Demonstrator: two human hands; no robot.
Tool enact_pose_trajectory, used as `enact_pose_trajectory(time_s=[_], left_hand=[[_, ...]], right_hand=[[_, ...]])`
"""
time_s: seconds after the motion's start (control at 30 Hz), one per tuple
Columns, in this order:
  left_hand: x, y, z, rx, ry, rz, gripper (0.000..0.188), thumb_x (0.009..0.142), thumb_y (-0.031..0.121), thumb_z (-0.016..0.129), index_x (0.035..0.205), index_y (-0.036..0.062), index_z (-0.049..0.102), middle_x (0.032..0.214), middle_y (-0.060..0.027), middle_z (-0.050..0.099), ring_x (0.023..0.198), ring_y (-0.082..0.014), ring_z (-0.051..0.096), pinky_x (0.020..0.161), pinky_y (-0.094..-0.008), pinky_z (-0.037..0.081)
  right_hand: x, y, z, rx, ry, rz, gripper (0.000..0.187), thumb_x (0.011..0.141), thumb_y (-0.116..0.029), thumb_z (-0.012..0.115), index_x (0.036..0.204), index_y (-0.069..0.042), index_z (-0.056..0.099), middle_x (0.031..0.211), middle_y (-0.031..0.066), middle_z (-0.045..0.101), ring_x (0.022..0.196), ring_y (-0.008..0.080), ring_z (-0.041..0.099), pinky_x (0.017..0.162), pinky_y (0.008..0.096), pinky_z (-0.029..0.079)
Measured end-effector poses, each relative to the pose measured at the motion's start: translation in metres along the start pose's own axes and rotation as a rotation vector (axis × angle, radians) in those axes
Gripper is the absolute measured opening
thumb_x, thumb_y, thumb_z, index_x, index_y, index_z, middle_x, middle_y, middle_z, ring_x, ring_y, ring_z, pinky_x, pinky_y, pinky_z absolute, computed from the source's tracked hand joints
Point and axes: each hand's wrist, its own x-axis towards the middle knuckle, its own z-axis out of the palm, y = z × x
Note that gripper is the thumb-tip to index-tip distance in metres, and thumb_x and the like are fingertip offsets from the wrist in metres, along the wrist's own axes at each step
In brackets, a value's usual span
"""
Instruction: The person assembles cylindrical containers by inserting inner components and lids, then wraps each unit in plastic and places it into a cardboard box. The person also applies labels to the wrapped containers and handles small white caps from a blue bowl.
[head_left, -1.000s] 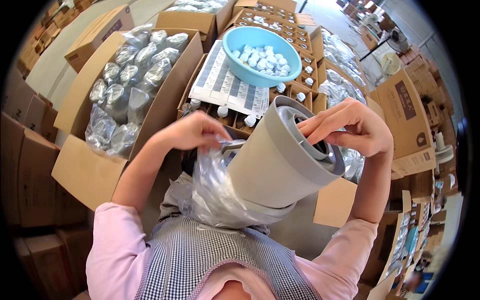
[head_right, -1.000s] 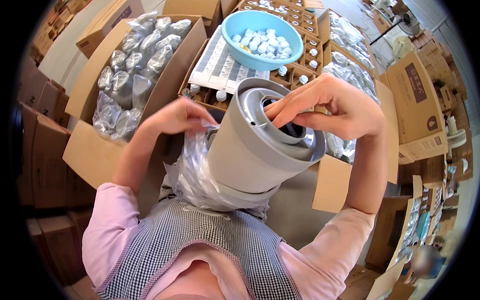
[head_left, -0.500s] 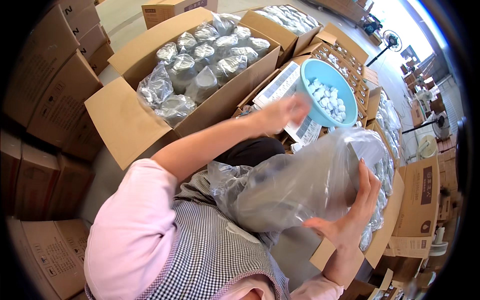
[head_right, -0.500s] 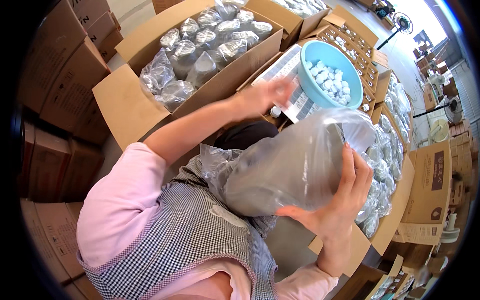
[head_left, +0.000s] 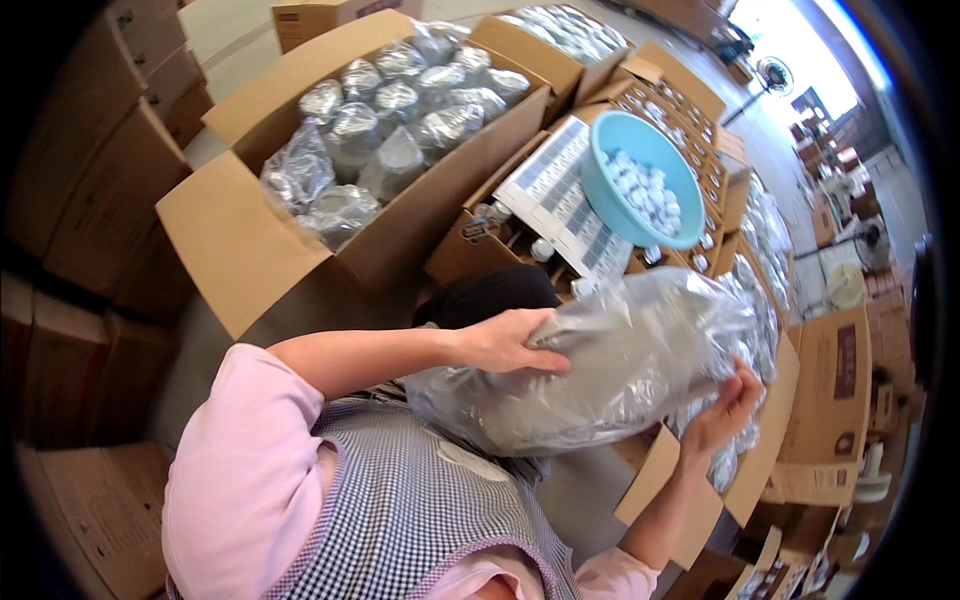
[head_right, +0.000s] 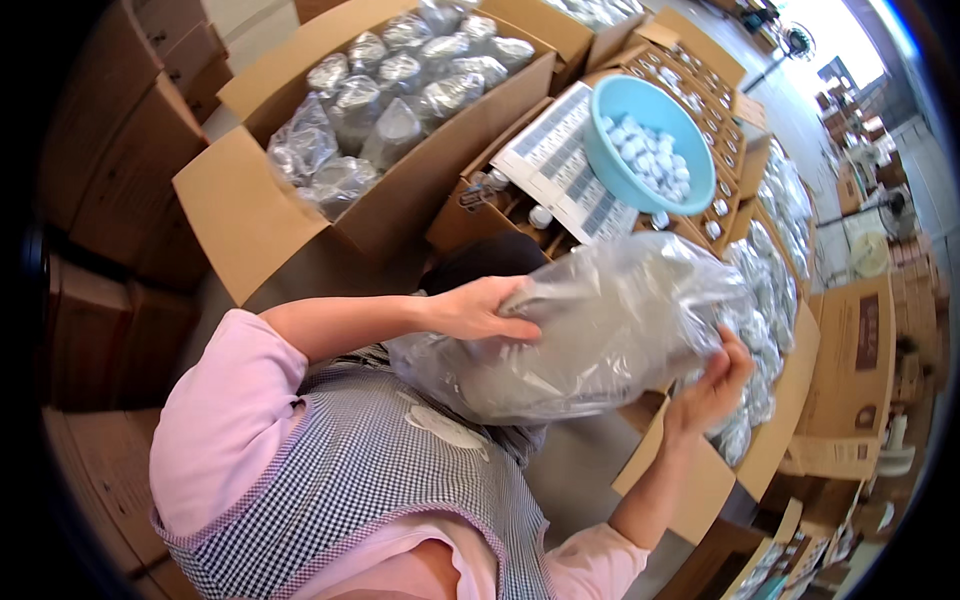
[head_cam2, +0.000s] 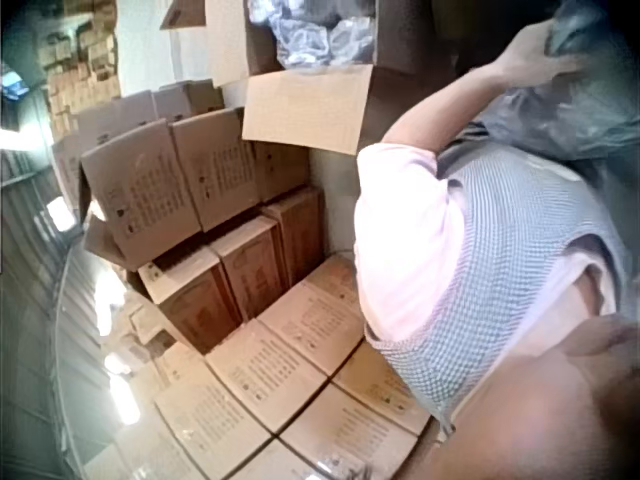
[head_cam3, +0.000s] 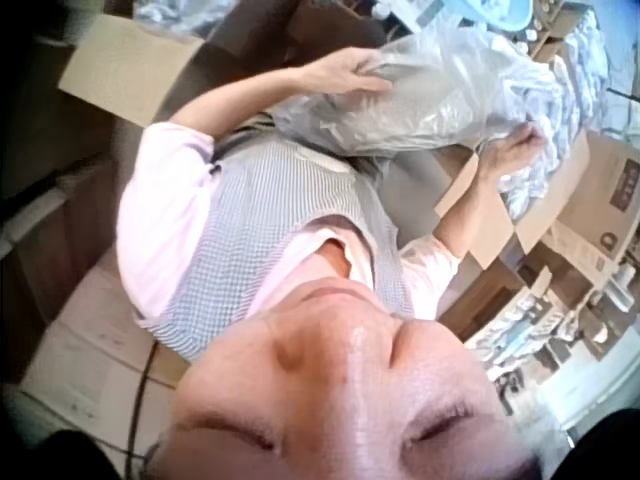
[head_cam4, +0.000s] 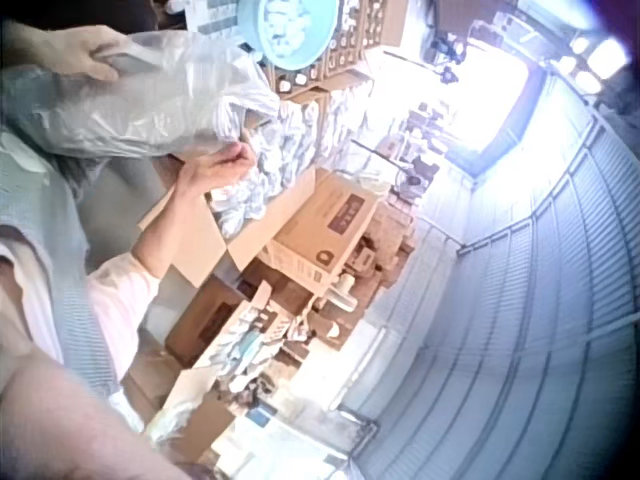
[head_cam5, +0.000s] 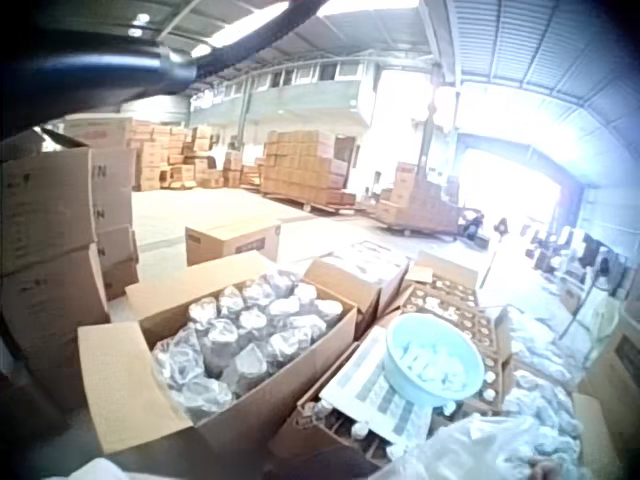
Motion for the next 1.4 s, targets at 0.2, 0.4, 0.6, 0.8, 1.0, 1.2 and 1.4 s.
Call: enact_pose_trajectory(time_s=[0.2,0.4,0.6,0.8,1.0,1.2,1.4], left_hand=[[-0.004,0.013,0.0,-0.004,-0.04,-0.165,0.047,0.086,0.035,0.076,0.113,0.0014,0.058,0.085,-0.003,0.065,0.072,-0.0081,0.062,0.067,-0.0245,0.049],[-0.011,0.075,0.019,0.249,0.227,0.168,0.078,0.062,0.029,0.091,0.124,-0.0012,0.054,0.112,-0.0137,0.064,0.103,-0.0208,0.062,0.091,-0.0315,0.049],[-0.072,0.181,-0.092,0.69,0.307,0.168,0.086,0.054,0.003,0.093,0.132,0.0067,0.057,0.116,-0.0058,0.066,0.103,-0.0156,0.064,0.092,-0.031,0.055],[-0.136,0.205,-0.218,1.697,0.62,-0.194,0.056,0.071,0.003,0.075,0.126,0.0132,0.065,0.09,-0.0097,0.073,0.077,-0.0243,0.068,0.071,-0.0358,0.053],[-0.185,0.136,-0.357,2.289,0.458,-0.778,0.042,0.085,0.01,0.059,0.125,0.02,0.064,0.075,-0.0089,0.069,0.073,-0.0254,0.07,0.067,-0.039,0.054],[-0.207,0.044,-0.431,2.417,-0.155,-0.766,0.021,0.092,0.018,0.051,0.097,0.0139,0.071,0.076,-0.0009,0.072,0.072,-0.02,0.071,0.059,-0.0356,0.05],[-0.206,-0.032,-0.494,2.389,-0.475,-0.598,0.018,0.085,0.021,0.058,0.075,0.0185,0.073,0.077,0.0027,0.073,0.073,-0.0153,0.07,0.06,-0.0325,0.049]], right_hand=[[0.027,0.022,-0.013,-0.211,0.4,0.057,0.025,0.106,-0.021,0.044,0.095,0.0,0.053,0.091,0.0133,0.058,0.076,0.0206,0.056,0.071,0.0315,0.047],[0.1,-0.008,-0.039,-0.209,0.694,-0.066,0.024,0.104,-0.021,0.05,0.098,0.001,0.056,0.092,0.0117,0.059,0.078,0.0163,0.058,0.068,0.0272,0.048],[0.093,-0.033,0.075,0.145,0.266,0.118,0.018,0.102,-0.02,0.052,0.101,-0.002,0.055,0.078,0.0096,0.058,0.06,0.0144,0.057,0.054,0.0279,0.047],[0.025,-0.071,0.234,0.584,-0.415,0.045,0.009,0.088,-0.003,0.066,0.09,0.002,0.059,0.08,0.0127,0.062,0.073,0.0207,0.065,0.069,0.0317,0.051],[0.009,-0.059,0.28,0.522,-0.688,0.0,0.006,0.086,-0.002,0.068,0.087,0.002,0.064,0.084,0.0125,0.065,0.073,0.0228,0.066,0.069,0.0314,0.051],[0.004,-0.033,0.289,0.5,-0.745,0.175,0.006,0.087,-0.001,0.067,0.087,0.003,0.064,0.082,0.0112,0.064,0.071,0.0191,0.064,0.068,0.0295,0.051],[-0.012,-0.018,0.299,0.478,-0.791,0.291,0.006,0.089,-0.002,0.068,0.088,0.003,0.064,0.076,0.0069,0.065,0.068,0.0119,0.06,0.066,0.0261,0.049]])
